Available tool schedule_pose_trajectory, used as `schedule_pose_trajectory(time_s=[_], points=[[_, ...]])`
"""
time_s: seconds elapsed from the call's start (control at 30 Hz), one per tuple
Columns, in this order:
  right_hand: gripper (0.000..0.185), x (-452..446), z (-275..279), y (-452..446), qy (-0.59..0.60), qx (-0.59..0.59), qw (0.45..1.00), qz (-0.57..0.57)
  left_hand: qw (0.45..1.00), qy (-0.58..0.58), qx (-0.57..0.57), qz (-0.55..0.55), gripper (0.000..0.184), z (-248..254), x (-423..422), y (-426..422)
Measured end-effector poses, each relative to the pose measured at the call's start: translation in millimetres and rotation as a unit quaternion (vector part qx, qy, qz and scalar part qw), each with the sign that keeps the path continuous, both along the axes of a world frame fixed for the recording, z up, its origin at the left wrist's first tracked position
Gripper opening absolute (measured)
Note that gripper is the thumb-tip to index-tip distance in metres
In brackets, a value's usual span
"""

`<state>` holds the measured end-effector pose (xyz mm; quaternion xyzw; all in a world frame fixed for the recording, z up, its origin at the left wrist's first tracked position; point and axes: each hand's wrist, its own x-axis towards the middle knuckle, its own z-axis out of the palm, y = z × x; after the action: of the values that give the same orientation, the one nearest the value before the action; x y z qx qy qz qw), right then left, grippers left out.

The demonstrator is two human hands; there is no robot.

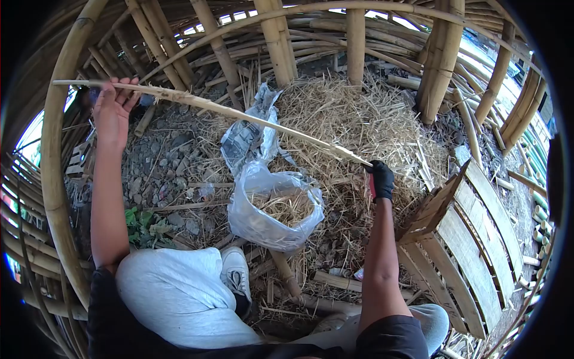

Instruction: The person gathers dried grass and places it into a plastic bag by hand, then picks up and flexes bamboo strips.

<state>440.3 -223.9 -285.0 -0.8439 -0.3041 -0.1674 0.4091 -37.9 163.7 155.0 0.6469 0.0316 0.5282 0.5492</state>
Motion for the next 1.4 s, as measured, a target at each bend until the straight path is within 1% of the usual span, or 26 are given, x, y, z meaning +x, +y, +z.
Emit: schedule_pose_trajectory(time_s=[0.03, 0.07, 0.13, 0.2, 0.23, 0.3, 0.33, 0.37, 0.4, 0.43, 0.47, 0.5, 0.53, 0.57, 0.67, 0.7, 0.8, 0.87, 0.97, 1.07, 1.13, 1.23, 1.3, 1.33, 1.37, 1.4], points=[[0.017, 7, -2, -4, 0.021, 0.050, 0.998, 0.026, 1.000, 0.007, -0.007, -0.003, 0.020, 0, 2, -6], [0.015, 12, 1, -11, -0.010, 0.028, 0.999, 0.011, 1.000, 0.013, -0.014, -0.006, 0.020, 0, 6, -12], [0.014, 28, -1, -22, 0.076, 0.111, 0.991, -0.015, 0.997, 0.068, -0.037, -0.022, 0.023, -5, 19, -28], [0.015, 51, -23, -37, 0.025, 0.151, 0.988, -0.028, 0.987, 0.141, -0.063, -0.056, 0.024, -12, 33, -45], [0.017, 42, -13, -43, 0.106, 0.250, 0.962, -0.014, 0.983, 0.147, -0.097, -0.057, 0.026, -22, 33, -33], [0.013, 64, -36, -60, 0.032, 0.162, 0.985, -0.045, 0.972, 0.160, -0.163, -0.063, 0.041, -50, 37, -4], [0.012, 58, -27, -60, -0.029, 0.085, 0.995, -0.045, 0.954, 0.214, -0.174, 0.115, 0.052, -51, 41, -12], [0.011, 51, -17, -61, -0.095, 0.015, 0.994, -0.048, 0.903, 0.262, -0.179, 0.290, 0.064, -53, 50, -29], [0.011, 44, -7, -56, -0.098, 0.005, 0.994, -0.053, 0.819, 0.301, -0.179, 0.455, 0.077, -56, 53, -38], [0.012, 40, 1, -49, -0.101, -0.007, 0.993, -0.056, 0.851, 0.231, 0.026, 0.471, 0.105, -85, 42, -10], [0.012, 33, 12, -41, -0.104, -0.019, 0.993, -0.059, 0.786, 0.279, 0.178, 0.523, 0.105, -90, 32, -8], [0.009, 13, 37, -37, -0.123, -0.060, 0.988, -0.064, 0.696, 0.320, 0.323, 0.556, 0.106, -96, 22, -9], [0.010, 14, 43, -32, -0.120, -0.061, 0.990, -0.035, 0.585, 0.351, 0.459, 0.569, 0.106, -100, 13, -9], [0.009, 9, 52, -26, -0.137, -0.073, 0.988, -0.026, 0.629, 0.313, 0.487, 0.519, 0.098, -103, 6, 1], [0.011, 2, 60, -15, -0.133, -0.069, 0.989, 0.015, 0.519, 0.485, 0.466, 0.527, 0.084, -106, -13, 13], [0.012, 2, 60, -10, -0.124, -0.060, 0.990, 0.033, 0.461, 0.438, 0.536, 0.556, 0.052, -107, -19, 12], [0.011, 10, 44, -1, -0.170, -0.098, 0.979, 0.051, 0.627, 0.566, 0.473, 0.251, 0.020, -119, -57, 72], [0.008, 1, 46, 2, -0.161, -0.128, 0.978, 0.033, 0.651, 0.541, 0.491, 0.204, 0.007, -134, -64, 55], [0.009, -6, 50, 3, -0.181, -0.147, 0.972, 0.020, 0.719, 0.584, 0.356, 0.122, 0.008, -155, -79, 48], [0.010, -11, 57, 8, -0.202, -0.136, 0.969, 0.035, 0.690, 0.583, 0.406, 0.136, 0.006, -172, -102, 54], [0.010, -13, 57, 16, -0.199, -0.117, 0.971, 0.064, 0.711, 0.563, 0.393, 0.153, 0.008, -177, -120, 71], [0.014, -28, 69, 29, -0.170, -0.143, 0.975, 0.028, 0.723, 0.563, 0.346, 0.202, 0.014, -174, -153, 101], [0.017, -32, 70, 39, -0.017, -0.043, 0.998, 0.034, 0.727, 0.575, 0.304, 0.218, 0.015, -173, -176, 120], [0.019, -34, 67, 44, 0.061, 0.009, 0.998, 0.035, 0.729, 0.564, 0.313, 0.228, 0.013, -179, -190, 131], [0.029, -12, 34, 50, 0.194, 0.224, 0.947, 0.126, 0.731, 0.552, 0.323, 0.240, 0.012, -188, -205, 139], [0.031, -16, 40, 49, 0.154, 0.161, 0.971, 0.084, 0.732, 0.539, 0.331, 0.251, 0.011, -199, -222, 150]])
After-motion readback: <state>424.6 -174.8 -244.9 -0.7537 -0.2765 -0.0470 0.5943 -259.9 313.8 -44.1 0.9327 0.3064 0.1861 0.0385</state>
